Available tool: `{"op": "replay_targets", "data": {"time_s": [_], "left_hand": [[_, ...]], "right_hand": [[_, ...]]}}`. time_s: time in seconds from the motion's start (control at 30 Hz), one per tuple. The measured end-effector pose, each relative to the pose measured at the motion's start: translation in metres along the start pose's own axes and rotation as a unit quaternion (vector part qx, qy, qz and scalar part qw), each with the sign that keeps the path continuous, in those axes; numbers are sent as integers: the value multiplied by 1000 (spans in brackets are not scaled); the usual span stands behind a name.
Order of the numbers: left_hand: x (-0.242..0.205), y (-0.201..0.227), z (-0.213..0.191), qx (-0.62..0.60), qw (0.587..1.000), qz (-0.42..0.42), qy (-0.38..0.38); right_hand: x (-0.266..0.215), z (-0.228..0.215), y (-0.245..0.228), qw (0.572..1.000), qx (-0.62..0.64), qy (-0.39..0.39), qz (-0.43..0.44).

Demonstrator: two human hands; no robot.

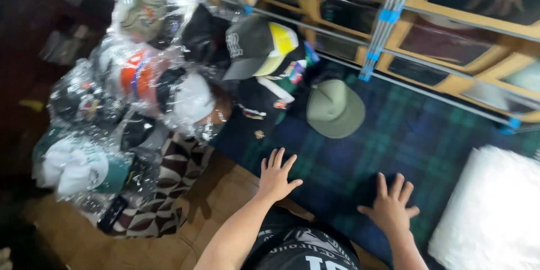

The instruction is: The person selects hats from a large collection, places them into plastic sleeves one by one, and presses down on the sleeves to flatten them.

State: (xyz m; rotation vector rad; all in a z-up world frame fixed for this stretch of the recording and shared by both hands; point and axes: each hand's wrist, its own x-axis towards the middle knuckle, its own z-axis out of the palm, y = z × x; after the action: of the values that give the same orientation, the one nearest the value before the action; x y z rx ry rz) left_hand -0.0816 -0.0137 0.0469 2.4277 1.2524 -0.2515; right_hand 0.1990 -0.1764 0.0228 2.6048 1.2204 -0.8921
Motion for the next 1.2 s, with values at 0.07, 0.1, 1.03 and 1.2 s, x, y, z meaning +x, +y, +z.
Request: {"op": "replay_targets", "data": {"time_s": [0.07,0.1,1.03,1.2], "left_hand": [[-9,-28,-7,-7,997,-61,-54],[-12,-43,2,-14,1000,-6,2],[-42,-590,-287,-150,771,-317,532],[-68,-678,-309,-153,775,-502,352]], "right_hand": [[-5,-5,-9,998,-41,-27,30],[-10,-13,-13,999,-2,-26,37],[135,164,-300,987,-48,48,147],[136,165,-318,990,-102,-14,97]]}}
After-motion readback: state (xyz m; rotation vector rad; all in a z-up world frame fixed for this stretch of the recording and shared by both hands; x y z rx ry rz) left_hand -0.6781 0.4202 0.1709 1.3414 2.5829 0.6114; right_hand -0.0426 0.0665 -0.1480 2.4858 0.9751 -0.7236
